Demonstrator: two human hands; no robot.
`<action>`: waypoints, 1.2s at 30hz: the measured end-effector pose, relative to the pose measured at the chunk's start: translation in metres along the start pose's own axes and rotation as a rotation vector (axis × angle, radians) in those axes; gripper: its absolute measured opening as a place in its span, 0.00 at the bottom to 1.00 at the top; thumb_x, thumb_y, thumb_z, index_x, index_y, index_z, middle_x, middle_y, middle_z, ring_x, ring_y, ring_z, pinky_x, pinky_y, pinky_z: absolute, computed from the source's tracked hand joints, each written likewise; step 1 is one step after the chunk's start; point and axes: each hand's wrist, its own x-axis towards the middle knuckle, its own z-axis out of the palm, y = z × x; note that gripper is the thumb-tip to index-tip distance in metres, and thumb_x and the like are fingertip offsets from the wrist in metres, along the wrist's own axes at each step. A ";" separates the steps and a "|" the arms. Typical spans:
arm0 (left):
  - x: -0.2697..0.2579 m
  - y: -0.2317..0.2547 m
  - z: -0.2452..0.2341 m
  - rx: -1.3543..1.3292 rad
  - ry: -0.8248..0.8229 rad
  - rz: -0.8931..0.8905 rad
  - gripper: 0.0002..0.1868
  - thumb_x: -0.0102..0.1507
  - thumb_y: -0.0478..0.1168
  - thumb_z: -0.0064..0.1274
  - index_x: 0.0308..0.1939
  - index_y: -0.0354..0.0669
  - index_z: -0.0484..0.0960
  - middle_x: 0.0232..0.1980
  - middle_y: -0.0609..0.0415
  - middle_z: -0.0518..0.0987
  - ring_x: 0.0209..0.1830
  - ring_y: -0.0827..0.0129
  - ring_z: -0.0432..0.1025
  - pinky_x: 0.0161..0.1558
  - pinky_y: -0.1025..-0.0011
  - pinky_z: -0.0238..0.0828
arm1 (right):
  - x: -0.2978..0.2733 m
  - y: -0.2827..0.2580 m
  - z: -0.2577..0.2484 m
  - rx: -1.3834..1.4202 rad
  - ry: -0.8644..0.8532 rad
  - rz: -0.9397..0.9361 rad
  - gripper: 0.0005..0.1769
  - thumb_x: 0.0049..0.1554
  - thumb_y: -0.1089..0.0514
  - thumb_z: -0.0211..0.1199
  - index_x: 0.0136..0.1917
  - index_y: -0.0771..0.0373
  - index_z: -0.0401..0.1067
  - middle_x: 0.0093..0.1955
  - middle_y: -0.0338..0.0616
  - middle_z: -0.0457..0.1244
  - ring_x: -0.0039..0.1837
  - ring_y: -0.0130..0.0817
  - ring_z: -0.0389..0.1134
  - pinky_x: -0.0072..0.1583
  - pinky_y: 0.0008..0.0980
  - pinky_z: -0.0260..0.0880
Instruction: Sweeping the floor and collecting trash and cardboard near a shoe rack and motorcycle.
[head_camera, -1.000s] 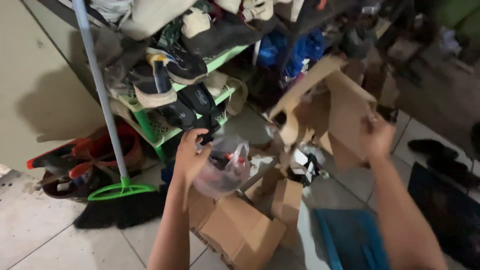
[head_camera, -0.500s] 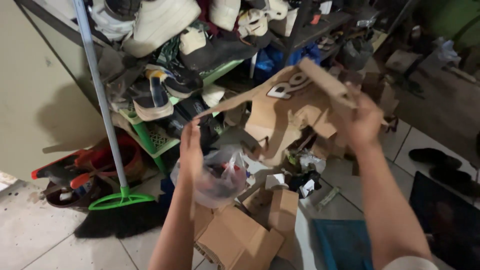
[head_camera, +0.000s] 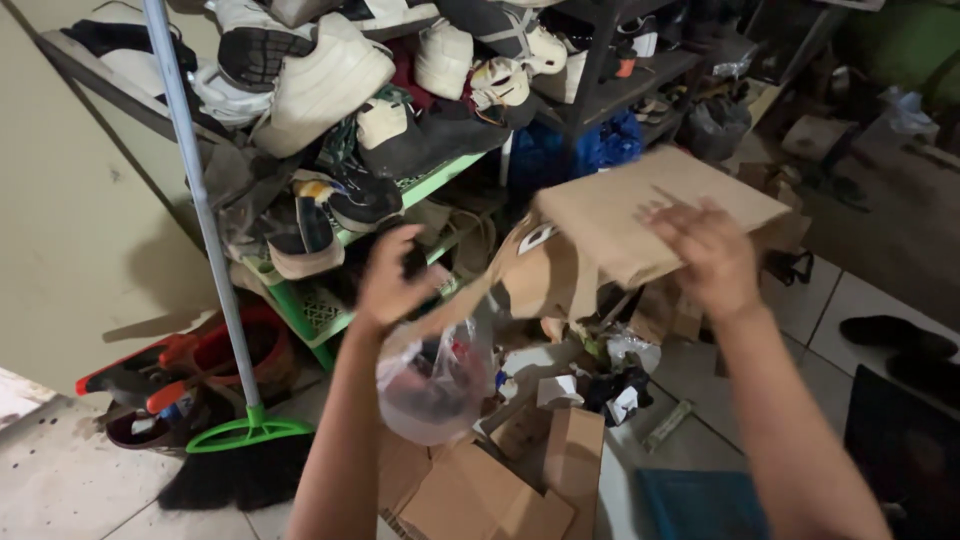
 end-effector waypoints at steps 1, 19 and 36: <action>0.008 0.000 0.008 0.254 -0.347 0.221 0.57 0.50 0.46 0.77 0.75 0.34 0.58 0.71 0.31 0.65 0.68 0.37 0.63 0.64 0.53 0.61 | 0.002 -0.004 0.008 0.015 0.091 -0.076 0.25 0.54 0.66 0.71 0.63 0.53 0.74 0.63 0.38 0.69 0.66 0.38 0.70 0.74 0.51 0.68; -0.077 -0.090 0.088 -0.733 -0.382 -0.457 0.70 0.43 0.55 0.71 0.83 0.44 0.48 0.83 0.52 0.55 0.81 0.65 0.49 0.75 0.62 0.47 | 0.045 -0.095 0.095 0.295 -0.040 0.213 0.18 0.59 0.52 0.61 0.58 0.63 0.75 0.58 0.53 0.68 0.61 0.49 0.69 0.64 0.48 0.68; -0.106 -0.107 0.164 -1.761 -0.003 -0.750 0.51 0.64 0.77 0.36 0.74 0.39 0.64 0.70 0.47 0.71 0.67 0.55 0.65 0.64 0.60 0.64 | 0.021 -0.128 0.133 0.146 -0.275 0.246 0.08 0.54 0.56 0.62 0.47 0.57 0.76 0.46 0.50 0.70 0.48 0.50 0.72 0.49 0.48 0.72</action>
